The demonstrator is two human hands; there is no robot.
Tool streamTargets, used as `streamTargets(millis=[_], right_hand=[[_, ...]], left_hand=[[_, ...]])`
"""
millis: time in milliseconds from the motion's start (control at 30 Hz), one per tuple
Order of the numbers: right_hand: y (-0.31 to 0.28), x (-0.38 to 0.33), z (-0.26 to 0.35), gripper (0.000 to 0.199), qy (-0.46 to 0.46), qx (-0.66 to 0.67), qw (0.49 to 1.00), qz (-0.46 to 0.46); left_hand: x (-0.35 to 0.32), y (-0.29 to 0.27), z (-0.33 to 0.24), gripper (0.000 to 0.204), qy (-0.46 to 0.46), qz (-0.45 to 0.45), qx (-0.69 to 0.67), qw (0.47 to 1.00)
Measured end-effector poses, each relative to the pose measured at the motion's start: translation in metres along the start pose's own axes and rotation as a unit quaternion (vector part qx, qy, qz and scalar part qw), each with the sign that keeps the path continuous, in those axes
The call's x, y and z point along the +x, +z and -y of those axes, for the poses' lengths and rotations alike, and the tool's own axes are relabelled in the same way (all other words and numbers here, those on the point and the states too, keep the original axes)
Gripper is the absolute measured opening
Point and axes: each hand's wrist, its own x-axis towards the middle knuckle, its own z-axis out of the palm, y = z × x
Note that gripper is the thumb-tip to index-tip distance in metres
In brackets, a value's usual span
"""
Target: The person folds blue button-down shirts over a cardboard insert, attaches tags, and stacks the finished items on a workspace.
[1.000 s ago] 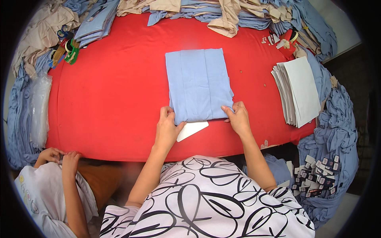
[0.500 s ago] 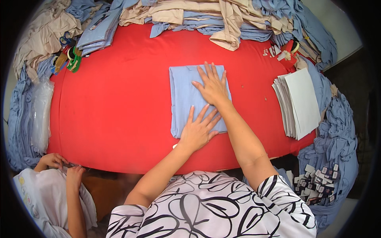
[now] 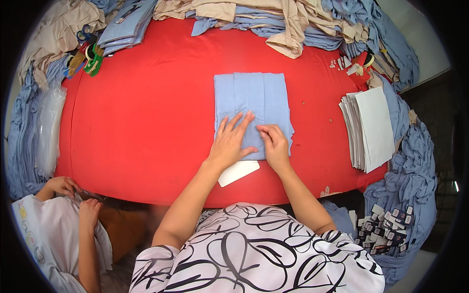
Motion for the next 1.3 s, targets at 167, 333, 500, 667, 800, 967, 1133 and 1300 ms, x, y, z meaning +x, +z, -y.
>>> streamTargets(millis=[167,333,500,667,800,967,1133,1300], right_hand=[[0.018,-0.004,0.004,0.015,-0.058,-0.090,0.994,-0.004],[0.024,0.006,0.004,0.004,-0.058,-0.110,0.992,-0.023],[0.005,0.006,0.002,0.011,0.140,0.114,0.984,-0.010],[-0.021,0.013,0.000,0.015,0.193,0.431,0.881,0.029],[-0.089,-0.004,-0.020,0.024,0.177,0.604,0.777,-0.008],[-0.092,-0.016,-0.029,0.043,0.172,-0.186,0.967,-0.014],[-0.070,-0.008,0.003,0.057,0.228,-0.247,0.941,0.031],[-0.069,-0.029,0.001,0.055,0.189,0.091,0.975,-0.071]], left_hand=[[-0.002,0.006,0.008,0.113,0.004,0.001,0.072,0.997],[-0.003,0.003,0.007,0.115,-0.005,0.007,0.078,0.997],[0.000,-0.002,-0.004,0.091,-0.039,0.026,0.031,0.998],[0.004,0.002,0.003,0.070,-0.030,0.007,0.015,0.999],[-0.013,-0.004,0.008,0.064,-0.086,-0.149,0.025,0.985],[-0.023,-0.022,-0.004,0.058,-0.288,-0.082,0.083,0.950],[-0.023,-0.030,-0.012,0.046,-0.334,-0.026,-0.007,0.942],[-0.038,-0.026,-0.028,0.046,-0.325,-0.121,-0.360,0.866]])
